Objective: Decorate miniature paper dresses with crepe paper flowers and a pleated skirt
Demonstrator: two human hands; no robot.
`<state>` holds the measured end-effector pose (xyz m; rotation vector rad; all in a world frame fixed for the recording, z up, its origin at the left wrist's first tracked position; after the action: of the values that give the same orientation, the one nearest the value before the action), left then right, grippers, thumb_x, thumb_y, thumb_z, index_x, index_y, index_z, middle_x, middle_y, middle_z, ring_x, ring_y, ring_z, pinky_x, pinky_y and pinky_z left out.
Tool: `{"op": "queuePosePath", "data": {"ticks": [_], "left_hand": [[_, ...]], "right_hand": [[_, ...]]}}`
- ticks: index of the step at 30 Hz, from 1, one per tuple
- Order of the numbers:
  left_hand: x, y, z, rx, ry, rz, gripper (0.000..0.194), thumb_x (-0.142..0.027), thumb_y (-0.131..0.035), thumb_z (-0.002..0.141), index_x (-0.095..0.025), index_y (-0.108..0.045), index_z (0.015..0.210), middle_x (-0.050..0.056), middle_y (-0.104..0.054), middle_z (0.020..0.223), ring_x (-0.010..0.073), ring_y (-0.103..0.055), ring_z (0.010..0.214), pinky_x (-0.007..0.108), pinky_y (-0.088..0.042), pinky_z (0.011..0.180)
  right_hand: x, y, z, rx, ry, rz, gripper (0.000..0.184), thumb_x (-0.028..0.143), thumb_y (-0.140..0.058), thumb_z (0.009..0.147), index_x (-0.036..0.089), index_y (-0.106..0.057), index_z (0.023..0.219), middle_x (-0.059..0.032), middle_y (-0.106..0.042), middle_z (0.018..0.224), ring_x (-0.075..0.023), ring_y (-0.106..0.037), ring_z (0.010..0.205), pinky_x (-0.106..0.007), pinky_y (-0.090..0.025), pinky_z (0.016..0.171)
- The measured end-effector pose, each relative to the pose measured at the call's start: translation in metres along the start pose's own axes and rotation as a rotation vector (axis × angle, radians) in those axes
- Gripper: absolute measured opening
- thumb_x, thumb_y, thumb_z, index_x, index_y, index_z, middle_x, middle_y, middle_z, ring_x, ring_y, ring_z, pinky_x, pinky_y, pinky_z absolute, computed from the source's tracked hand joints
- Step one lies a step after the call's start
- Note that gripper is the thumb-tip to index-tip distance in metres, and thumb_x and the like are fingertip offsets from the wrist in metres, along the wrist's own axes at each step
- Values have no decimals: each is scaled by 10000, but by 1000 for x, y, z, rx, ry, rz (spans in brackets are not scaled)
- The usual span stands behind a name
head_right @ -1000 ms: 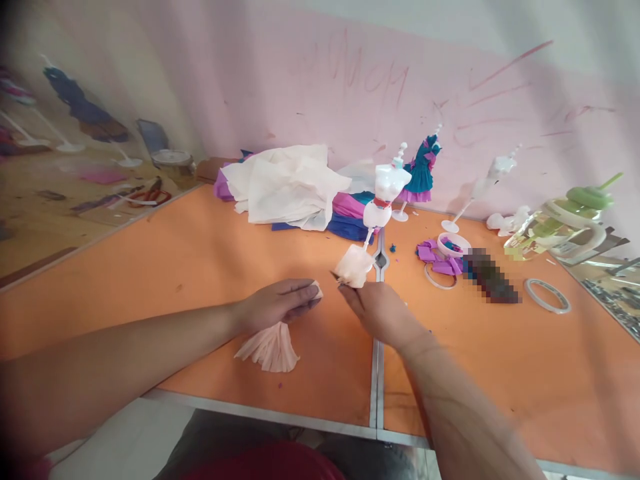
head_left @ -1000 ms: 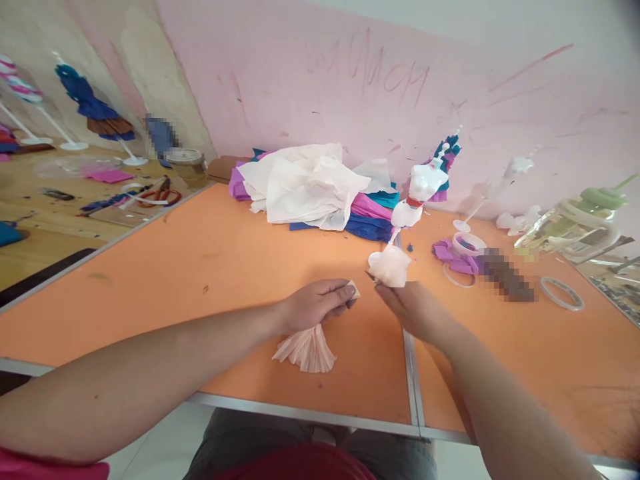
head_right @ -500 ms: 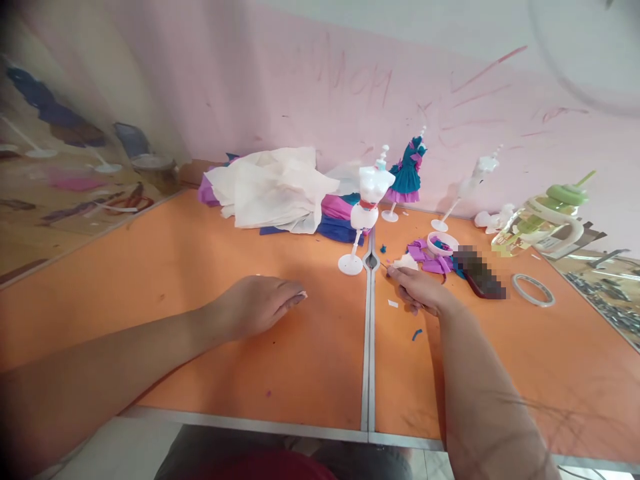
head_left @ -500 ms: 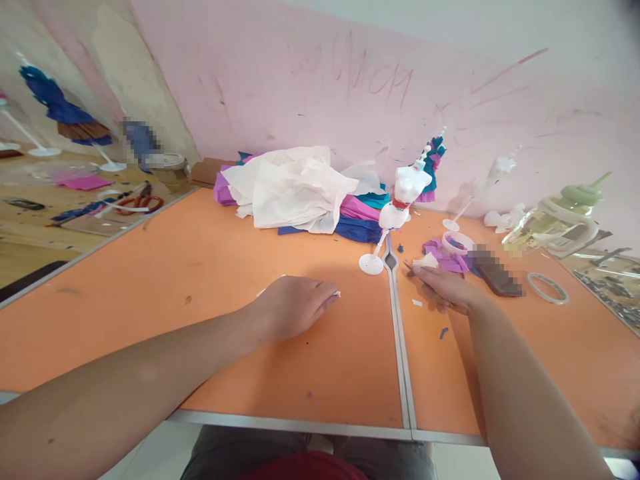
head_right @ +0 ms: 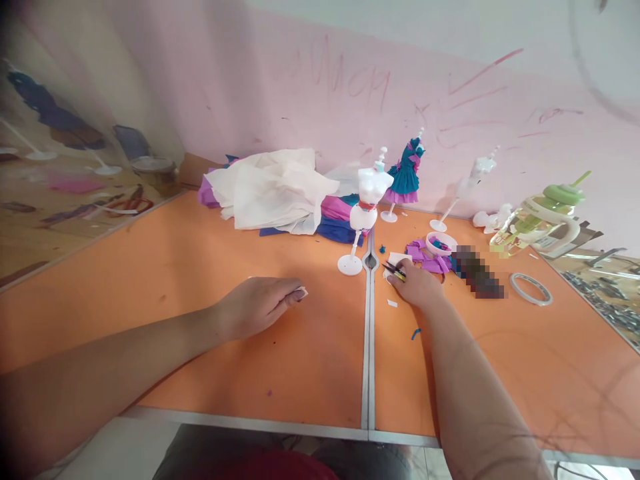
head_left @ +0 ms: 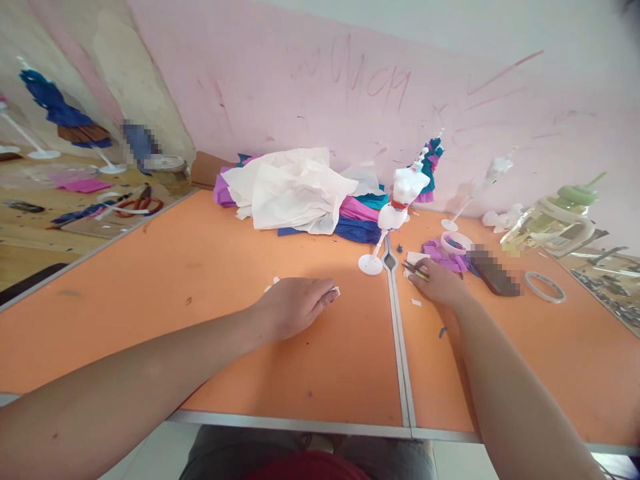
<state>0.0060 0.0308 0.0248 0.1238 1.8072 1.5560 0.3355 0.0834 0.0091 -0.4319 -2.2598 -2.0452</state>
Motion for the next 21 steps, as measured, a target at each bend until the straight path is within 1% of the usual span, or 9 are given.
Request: {"op": "queuePosePath", "data": {"ticks": [2,4,8,10,11,13,16,19,21], "left_hand": [[-1,3,-2,-10,50,-59,377,-478,-253,1003,-242,-529,901,11,-631,780,214,-596,726,294,-366,663],[0,5,-3,-35,101,-176,400,-516,-265,995,-242,-544,911,15,-628,807,217,-589,755,299,-386,690],[4,5,0,-119,102,-481,417,-567,-309,976,-233,-555,1015,20,-600,892,200,-549,823,302,-427,773],[6,2,2,-126,81,-627,421,-557,-318,980,-217,-548,1071,13,-561,861,178,-515,796,300,-439,788],[6,0,3,-119,74,-692,426,-547,-315,985,-210,-543,1113,14,-553,860,172,-509,796,302,-445,801],[5,-4,4,-94,80,-767,449,-535,-321,990,-205,-521,1218,30,-574,914,178,-530,857,319,-452,855],[-1,-9,0,-57,120,-744,508,-535,-392,975,-237,-435,1384,72,-603,1158,225,-543,1111,379,-403,1016],[-14,-15,-6,11,32,-741,599,-501,-409,983,-273,-264,1518,84,-527,1385,246,-463,1316,405,-319,1128],[-23,-18,-10,42,-57,-754,640,-459,-375,1003,-266,-136,1565,93,-533,1389,235,-473,1322,406,-316,1138]], "right_hand": [[6,-5,2,-32,-18,-96,573,616,-478,890,227,-533,1307,-155,-657,1145,-332,-620,1000,-434,-457,820],[9,-1,-1,-75,-14,-138,567,600,-491,888,247,-535,1329,-161,-633,1200,-334,-610,1034,-425,-454,814],[21,29,-20,-268,44,-179,442,561,-520,880,248,-664,1157,-151,-594,1263,-344,-528,1158,-391,-432,795],[37,41,-36,-361,66,-99,401,545,-458,917,239,-694,1021,-116,-649,1122,-295,-566,1063,-352,-424,740],[47,42,-44,-348,88,-10,401,557,-455,916,234,-693,927,-85,-671,976,-252,-597,926,-325,-416,680],[78,29,-61,-157,224,206,426,583,-469,904,220,-668,801,-33,-637,744,-181,-577,701,-289,-386,585],[124,1,-88,170,399,523,386,577,-537,875,219,-679,845,-14,-646,756,-148,-570,661,-267,-420,564],[144,-18,-100,257,358,720,409,559,-624,820,239,-656,1073,-14,-666,845,-140,-580,647,-254,-436,515],[147,-22,-100,232,327,778,385,503,-677,787,234,-654,1062,-14,-668,865,-137,-585,660,-250,-450,522]]}}
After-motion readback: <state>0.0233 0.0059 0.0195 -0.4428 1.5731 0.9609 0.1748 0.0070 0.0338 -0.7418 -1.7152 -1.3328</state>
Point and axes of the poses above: each hand's wrist, its own z-axis towards the middle knuckle, its own y-axis out of the back of the hand, x = y × z, the point moved 5 cm from there along z, towards the middle knuckle
